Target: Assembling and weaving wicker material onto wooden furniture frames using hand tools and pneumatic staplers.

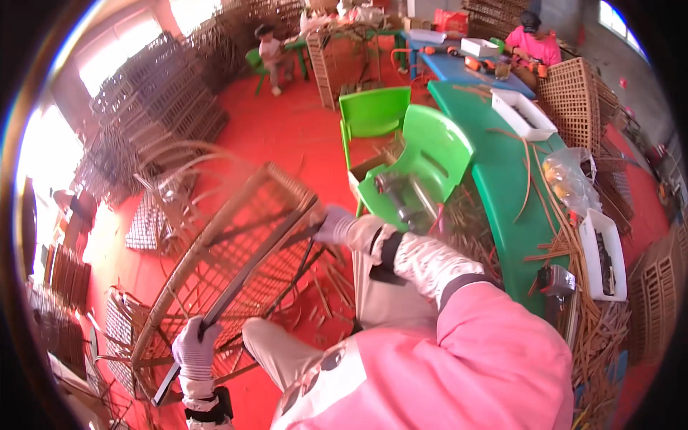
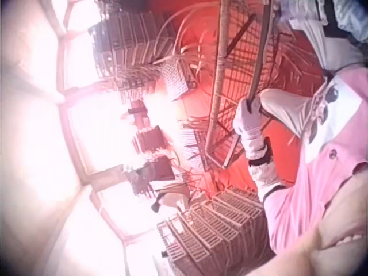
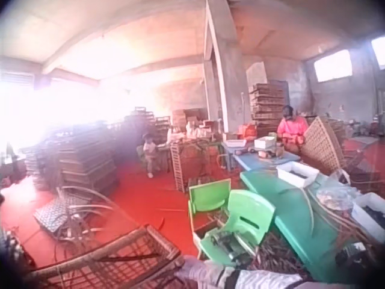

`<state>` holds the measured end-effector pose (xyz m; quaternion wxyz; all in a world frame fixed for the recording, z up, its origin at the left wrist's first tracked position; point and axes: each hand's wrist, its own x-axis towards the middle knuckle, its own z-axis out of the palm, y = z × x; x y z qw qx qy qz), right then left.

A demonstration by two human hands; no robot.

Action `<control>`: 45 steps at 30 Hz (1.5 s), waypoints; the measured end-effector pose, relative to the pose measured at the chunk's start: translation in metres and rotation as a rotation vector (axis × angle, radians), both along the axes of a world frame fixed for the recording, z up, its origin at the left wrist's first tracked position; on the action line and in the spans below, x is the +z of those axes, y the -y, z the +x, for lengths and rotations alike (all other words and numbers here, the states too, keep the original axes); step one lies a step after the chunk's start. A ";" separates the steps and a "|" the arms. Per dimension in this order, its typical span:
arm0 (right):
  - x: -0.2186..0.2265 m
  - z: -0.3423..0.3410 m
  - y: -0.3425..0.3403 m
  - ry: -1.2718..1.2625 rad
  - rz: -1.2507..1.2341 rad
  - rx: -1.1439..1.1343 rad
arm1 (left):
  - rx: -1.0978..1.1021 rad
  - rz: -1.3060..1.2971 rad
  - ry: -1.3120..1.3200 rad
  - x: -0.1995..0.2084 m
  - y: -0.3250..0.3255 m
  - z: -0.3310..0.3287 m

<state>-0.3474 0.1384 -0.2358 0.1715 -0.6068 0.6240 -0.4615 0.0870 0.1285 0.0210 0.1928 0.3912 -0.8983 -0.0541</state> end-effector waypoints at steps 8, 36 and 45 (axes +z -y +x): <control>0.116 0.030 -0.125 0.585 0.131 -0.017 | -0.188 -0.229 -0.110 -0.026 -0.019 -0.028; 0.177 0.095 -0.154 0.220 -0.059 -0.114 | 0.567 0.314 -0.998 0.017 0.067 0.290; 0.193 0.116 -0.172 0.136 0.027 -0.189 | 0.365 0.864 -0.813 0.032 0.135 0.280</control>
